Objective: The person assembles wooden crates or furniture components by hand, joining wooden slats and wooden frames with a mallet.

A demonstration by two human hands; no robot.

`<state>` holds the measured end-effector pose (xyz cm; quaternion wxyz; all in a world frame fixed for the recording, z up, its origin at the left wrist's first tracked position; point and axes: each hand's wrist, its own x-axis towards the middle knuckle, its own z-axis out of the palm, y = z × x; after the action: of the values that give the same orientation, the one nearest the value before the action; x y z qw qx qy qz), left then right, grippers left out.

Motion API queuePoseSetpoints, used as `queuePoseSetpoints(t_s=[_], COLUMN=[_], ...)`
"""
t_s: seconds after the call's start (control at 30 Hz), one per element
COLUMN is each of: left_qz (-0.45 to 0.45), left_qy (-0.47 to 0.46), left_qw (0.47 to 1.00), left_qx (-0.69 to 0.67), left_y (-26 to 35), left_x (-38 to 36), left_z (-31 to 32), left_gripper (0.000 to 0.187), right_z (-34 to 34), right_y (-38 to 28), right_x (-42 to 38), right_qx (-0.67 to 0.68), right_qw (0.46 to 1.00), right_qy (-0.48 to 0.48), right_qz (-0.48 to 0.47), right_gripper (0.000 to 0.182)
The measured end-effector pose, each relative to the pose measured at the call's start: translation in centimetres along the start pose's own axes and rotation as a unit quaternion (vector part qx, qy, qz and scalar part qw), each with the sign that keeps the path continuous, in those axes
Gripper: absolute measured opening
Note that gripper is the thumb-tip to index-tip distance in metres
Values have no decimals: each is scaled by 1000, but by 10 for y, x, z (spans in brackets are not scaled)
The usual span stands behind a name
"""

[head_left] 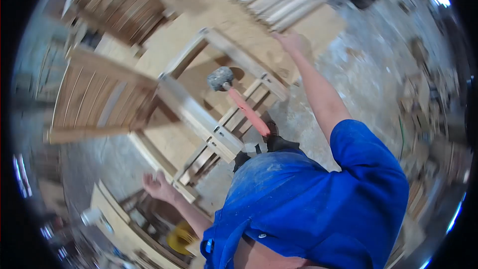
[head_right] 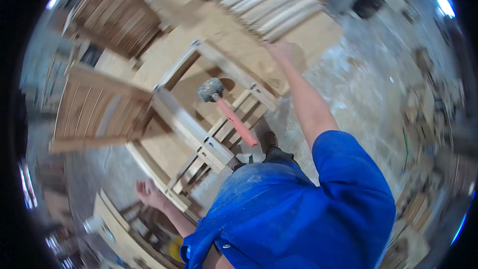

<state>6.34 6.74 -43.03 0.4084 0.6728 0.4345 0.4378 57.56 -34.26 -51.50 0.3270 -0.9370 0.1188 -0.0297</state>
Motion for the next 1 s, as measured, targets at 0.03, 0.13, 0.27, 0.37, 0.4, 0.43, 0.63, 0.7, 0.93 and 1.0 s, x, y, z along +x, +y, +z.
queuePoseSetpoints(t_s=[0.03, 0.13, 0.27, 0.37, 0.4, 0.43, 0.63, 0.7, 0.93, 1.0], left_qz=[-44, -25, 65, 74, 73, 86, -17, -101, -304, -334], left_qy=[4, -15, -58, -50, -33, -50, -240, -377, -674, -703], left_qw=[998, 996, 991, 992, 993, 993, 966, 911, 665, 621], left_qx=[33, 89, 98, 89, 88, 67, -92, -129, -106, -91], left_y=[35, 95, 105, 106, 104, 101, 139, 153, 147, 152], left_x=[-16, -51, -72, -92, -98, -104, -110, -120, -225, -245], left_z=[15, 45, 63, 75, 86, 97, 154, 203, 362, 374], left_gripper=[63, 63, 77, 73, 73, 71, 54, 38, 43, 40], right_z=[3, 7, 13, 5, -5, -17, 15, 2, -138, -155], right_y=[-7, -17, -18, -20, -17, -14, 138, 178, 79, 79], right_x=[17, 25, 41, 26, 16, 9, 74, 51, -193, -210], right_qx=[4, 10, -18, -19, 2, 26, 389, 227, 469, 465], right_qw=[998, 995, 990, 990, 990, 991, 892, 914, 822, 824], right_qy=[-59, -93, -139, -125, -125, -122, -214, -320, -260, -262], right_qz=[-5, -31, -7, 69, 59, 53, 88, -101, 189, 192], right_gripper=[73, 67, 80, 74, 71, 68, 45, 27, 50, 50])
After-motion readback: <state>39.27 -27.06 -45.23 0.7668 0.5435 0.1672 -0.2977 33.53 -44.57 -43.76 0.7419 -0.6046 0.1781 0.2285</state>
